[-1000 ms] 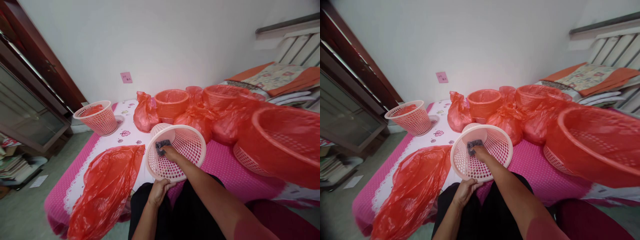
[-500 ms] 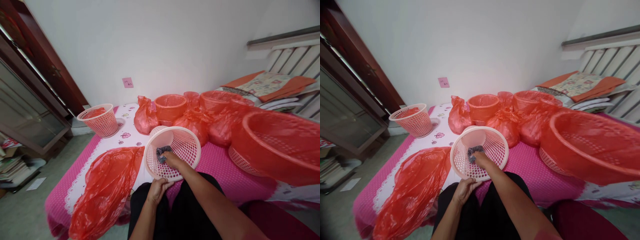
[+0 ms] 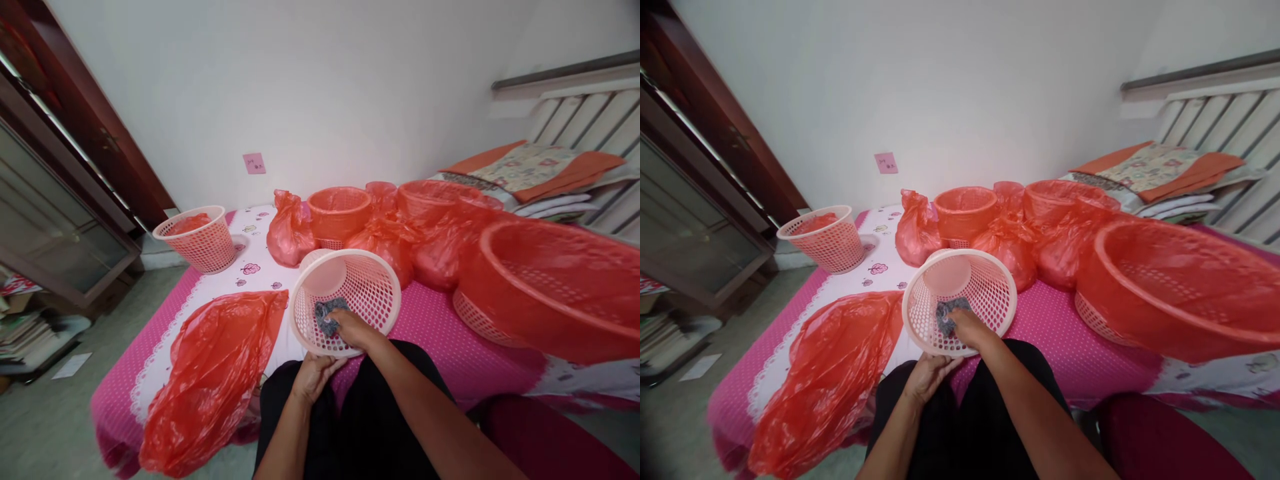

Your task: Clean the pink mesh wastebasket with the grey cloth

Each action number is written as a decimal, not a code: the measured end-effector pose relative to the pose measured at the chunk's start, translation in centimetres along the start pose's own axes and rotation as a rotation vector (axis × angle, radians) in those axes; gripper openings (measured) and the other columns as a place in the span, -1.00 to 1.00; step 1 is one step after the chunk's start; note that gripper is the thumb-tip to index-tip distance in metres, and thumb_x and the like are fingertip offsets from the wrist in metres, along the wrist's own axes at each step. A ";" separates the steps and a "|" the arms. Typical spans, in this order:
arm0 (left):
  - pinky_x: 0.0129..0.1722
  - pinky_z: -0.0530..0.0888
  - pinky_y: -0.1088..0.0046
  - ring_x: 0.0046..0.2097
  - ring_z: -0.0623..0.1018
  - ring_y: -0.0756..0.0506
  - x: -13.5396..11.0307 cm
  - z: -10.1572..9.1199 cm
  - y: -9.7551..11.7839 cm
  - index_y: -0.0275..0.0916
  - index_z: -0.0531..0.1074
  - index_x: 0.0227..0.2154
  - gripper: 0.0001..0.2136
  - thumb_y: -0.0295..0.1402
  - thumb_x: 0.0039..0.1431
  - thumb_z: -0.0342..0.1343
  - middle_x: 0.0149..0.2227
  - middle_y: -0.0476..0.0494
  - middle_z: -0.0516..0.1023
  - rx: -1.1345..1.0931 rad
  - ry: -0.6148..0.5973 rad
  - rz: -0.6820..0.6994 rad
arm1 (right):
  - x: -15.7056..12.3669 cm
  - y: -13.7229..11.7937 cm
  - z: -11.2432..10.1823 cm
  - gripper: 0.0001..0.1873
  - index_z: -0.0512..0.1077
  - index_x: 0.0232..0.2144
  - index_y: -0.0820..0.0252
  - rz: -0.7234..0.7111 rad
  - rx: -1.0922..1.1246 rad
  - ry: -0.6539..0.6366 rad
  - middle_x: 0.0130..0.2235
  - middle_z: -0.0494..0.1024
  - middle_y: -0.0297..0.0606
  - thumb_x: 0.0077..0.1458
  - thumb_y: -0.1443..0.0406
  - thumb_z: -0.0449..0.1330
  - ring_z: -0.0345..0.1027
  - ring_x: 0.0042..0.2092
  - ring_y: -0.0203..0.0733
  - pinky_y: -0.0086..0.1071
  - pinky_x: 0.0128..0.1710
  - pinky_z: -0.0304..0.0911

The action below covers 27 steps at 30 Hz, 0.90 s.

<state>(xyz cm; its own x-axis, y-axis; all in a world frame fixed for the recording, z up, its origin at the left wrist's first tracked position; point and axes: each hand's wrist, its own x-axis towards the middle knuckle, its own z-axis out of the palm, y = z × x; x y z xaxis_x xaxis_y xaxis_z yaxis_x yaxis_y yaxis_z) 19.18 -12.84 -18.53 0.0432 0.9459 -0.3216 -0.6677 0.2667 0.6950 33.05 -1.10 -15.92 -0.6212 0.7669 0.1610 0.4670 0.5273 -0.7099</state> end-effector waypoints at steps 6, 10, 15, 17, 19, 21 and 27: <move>0.30 0.38 -0.14 -0.02 0.67 -0.27 0.0 -0.1 -0.1 -0.28 0.50 -0.04 -0.47 -0.67 -0.17 0.31 -0.16 -0.20 0.72 0.010 0.014 -0.004 | -1.0 -0.4 -1.0 -0.63 0.62 -0.24 0.17 0.066 0.046 -0.063 -0.16 0.68 -0.23 -0.06 0.48 0.12 0.48 -0.11 -0.08 -0.35 -0.07 0.29; 0.31 0.36 -0.11 0.05 0.65 -0.29 -0.2 0.0 0.0 -0.30 0.51 -0.05 -0.48 -0.66 -0.17 0.30 -0.11 -0.23 0.71 0.019 -0.004 -0.004 | -1.1 -0.7 -1.9 -0.75 0.61 -0.35 0.17 0.109 0.180 -0.117 -0.28 0.68 -0.31 -0.02 0.38 0.13 0.48 -0.26 -0.13 -0.39 -0.24 0.28; 0.30 0.38 -0.09 0.05 0.65 -0.29 -0.3 0.1 0.0 -0.28 0.51 0.01 -0.44 -0.63 -0.15 0.31 -0.12 -0.22 0.72 0.025 -0.003 0.014 | -1.4 -1.3 -2.5 -0.83 0.60 -0.42 0.17 0.220 0.242 -0.133 -0.39 0.65 -0.35 -0.07 0.33 0.19 0.45 -0.31 -0.14 -0.38 -0.28 0.24; 0.29 0.39 -0.10 0.04 0.65 -0.29 -0.2 0.1 0.0 -0.27 0.49 0.06 -0.40 -0.63 -0.15 0.32 -0.13 -0.21 0.72 0.022 -0.012 0.022 | -1.5 -1.5 -2.7 -0.84 0.60 -0.43 0.19 0.259 0.313 -0.151 -0.39 0.64 -0.34 -0.09 0.32 0.21 0.45 -0.31 -0.14 -0.38 -0.28 0.24; 0.29 0.39 -0.09 0.03 0.66 -0.29 -0.2 0.2 0.0 -0.28 0.48 0.09 -0.38 -0.63 -0.14 0.32 -0.12 -0.21 0.72 0.016 -0.022 0.024 | -1.5 -1.5 -2.9 -0.83 0.59 -0.42 0.20 0.290 0.397 -0.174 -0.39 0.64 -0.34 -0.10 0.30 0.22 0.44 -0.31 -0.15 -0.36 -0.27 0.25; 0.30 0.39 -0.09 0.03 0.66 -0.28 -0.3 0.3 0.1 -0.29 0.48 0.11 -0.36 -0.63 -0.15 0.33 -0.11 -0.22 0.72 0.014 -0.029 0.021 | -1.5 -1.5 -3.1 -0.83 0.59 -0.43 0.20 0.319 0.456 -0.190 -0.39 0.63 -0.33 -0.12 0.30 0.23 0.44 -0.32 -0.15 -0.35 -0.26 0.27; 0.30 0.38 -0.12 -0.02 0.67 -0.26 -0.6 1.1 0.6 -0.30 0.50 0.08 -0.37 -0.61 -0.17 0.36 -0.15 -0.21 0.73 0.023 -0.012 0.002 | -1.6 -1.3 -3.3 -0.82 0.59 -0.41 0.18 0.363 0.633 -0.241 -0.39 0.63 -0.35 -0.16 0.27 0.28 0.45 -0.33 -0.16 -0.31 -0.20 0.32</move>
<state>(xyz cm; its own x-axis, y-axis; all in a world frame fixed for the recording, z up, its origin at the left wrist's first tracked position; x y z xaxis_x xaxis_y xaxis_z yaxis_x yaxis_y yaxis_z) 19.62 -13.08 -17.21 0.0505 0.9487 -0.3123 -0.6502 0.2685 0.7107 35.53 -1.81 -13.04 -0.6520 0.7124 -0.2596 0.2634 -0.1082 -0.9586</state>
